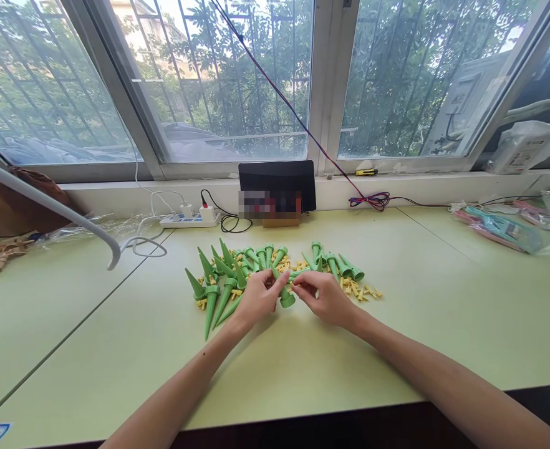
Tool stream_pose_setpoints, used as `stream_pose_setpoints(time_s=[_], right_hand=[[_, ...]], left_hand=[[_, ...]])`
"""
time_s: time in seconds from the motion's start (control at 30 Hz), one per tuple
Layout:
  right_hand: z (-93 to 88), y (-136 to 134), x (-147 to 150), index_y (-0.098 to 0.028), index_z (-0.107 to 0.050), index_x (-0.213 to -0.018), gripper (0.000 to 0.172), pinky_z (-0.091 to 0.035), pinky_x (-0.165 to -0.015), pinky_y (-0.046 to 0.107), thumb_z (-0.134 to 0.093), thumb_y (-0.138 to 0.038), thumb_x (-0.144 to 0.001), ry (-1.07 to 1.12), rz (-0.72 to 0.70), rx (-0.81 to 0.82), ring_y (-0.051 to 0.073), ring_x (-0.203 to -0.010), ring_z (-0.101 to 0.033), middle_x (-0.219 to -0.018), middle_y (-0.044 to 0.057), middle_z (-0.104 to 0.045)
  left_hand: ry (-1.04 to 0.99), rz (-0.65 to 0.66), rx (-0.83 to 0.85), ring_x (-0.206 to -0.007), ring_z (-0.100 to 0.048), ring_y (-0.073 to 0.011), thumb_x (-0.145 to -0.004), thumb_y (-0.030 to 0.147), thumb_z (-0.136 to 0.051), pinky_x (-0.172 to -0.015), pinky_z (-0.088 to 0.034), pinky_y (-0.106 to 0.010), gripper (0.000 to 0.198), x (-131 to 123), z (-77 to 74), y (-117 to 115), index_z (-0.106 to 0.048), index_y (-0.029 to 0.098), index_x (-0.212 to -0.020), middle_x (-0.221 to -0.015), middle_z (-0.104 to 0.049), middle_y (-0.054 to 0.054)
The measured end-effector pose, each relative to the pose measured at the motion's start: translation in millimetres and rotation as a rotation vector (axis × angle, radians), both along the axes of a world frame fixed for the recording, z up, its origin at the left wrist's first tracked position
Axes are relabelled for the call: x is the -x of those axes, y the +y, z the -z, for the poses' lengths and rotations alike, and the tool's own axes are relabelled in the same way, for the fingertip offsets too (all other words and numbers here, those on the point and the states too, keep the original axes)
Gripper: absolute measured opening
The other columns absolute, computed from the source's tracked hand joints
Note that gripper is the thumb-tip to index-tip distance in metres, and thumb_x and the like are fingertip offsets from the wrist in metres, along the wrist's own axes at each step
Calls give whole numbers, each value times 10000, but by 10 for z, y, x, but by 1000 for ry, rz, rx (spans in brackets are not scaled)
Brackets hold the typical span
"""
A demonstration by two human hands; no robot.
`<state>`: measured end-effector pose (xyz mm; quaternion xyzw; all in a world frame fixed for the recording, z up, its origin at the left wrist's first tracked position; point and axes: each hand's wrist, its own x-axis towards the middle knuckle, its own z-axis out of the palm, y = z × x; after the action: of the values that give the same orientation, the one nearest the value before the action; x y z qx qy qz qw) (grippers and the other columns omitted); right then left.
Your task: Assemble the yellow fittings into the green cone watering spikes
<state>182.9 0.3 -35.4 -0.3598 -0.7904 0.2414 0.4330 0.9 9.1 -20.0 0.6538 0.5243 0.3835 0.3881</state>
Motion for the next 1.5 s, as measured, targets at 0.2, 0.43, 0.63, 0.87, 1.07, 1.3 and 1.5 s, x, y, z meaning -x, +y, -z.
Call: stream_pose_setpoints(time_s=[0.2,0.43,0.63,0.87,1.07,1.3,1.5], right_hand=[[9,7,-8,-177,-632,-849,147,-380,-587,252,-533,-225,-947,-14,16,2,127,-612,-485,-700,5,-593],[13,0,-8,-177,-626,-843,149,-376,-575,249,-535,-233,-947,4,37,21,123,-598,-481,-688,-2,-589],[-4,-2,-10,-179,-607,-816,163,-361,-547,241,-531,-243,-945,15,29,67,115,-563,-477,-624,-24,-544],[-26,-25,-13,-187,-582,-795,178,-380,-532,239,-525,-259,-947,25,24,141,118,-527,-505,-582,-29,-550],[-11,-15,-15,-188,-581,-793,175,-411,-537,237,-533,-265,-943,36,53,155,118,-520,-543,-617,-12,-602],[-2,1,-28,-184,-586,-791,170,-426,-540,238,-536,-258,-936,43,87,148,123,-518,-553,-614,-7,-613],[6,7,-29,-190,-579,-792,170,-438,-540,243,-531,-264,-937,59,93,159,129,-520,-557,-620,-1,-617]], left_hand=[[13,-1,-40,-386,-490,-114,-858,577,-582,-418,-363,-227,470,0,0,-2,-376,217,-637,-443,-462,60],[94,-21,-171,-426,-468,-118,-880,535,-568,-462,-349,-242,441,5,25,-8,-441,202,-621,-446,-472,43],[228,-7,-383,-489,-394,-106,-917,466,-541,-510,-315,-241,398,-1,6,-38,-559,172,-649,-516,-471,35],[283,49,-439,-561,-486,-120,-948,414,-511,-577,-385,-233,318,-1,-28,-55,-682,181,-815,-689,-645,-8],[297,34,-442,-523,-491,-111,-946,411,-521,-570,-392,-226,300,-7,-29,-64,-694,183,-857,-669,-655,-4],[260,96,-342,-500,-534,-125,-968,516,-447,-552,-408,-225,430,8,-96,-98,-697,174,-892,-579,-626,5],[63,141,-198,-515,-586,-147,-984,606,-305,-552,-477,-239,599,60,-40,-61,-706,160,-992,-608,-660,-33]])
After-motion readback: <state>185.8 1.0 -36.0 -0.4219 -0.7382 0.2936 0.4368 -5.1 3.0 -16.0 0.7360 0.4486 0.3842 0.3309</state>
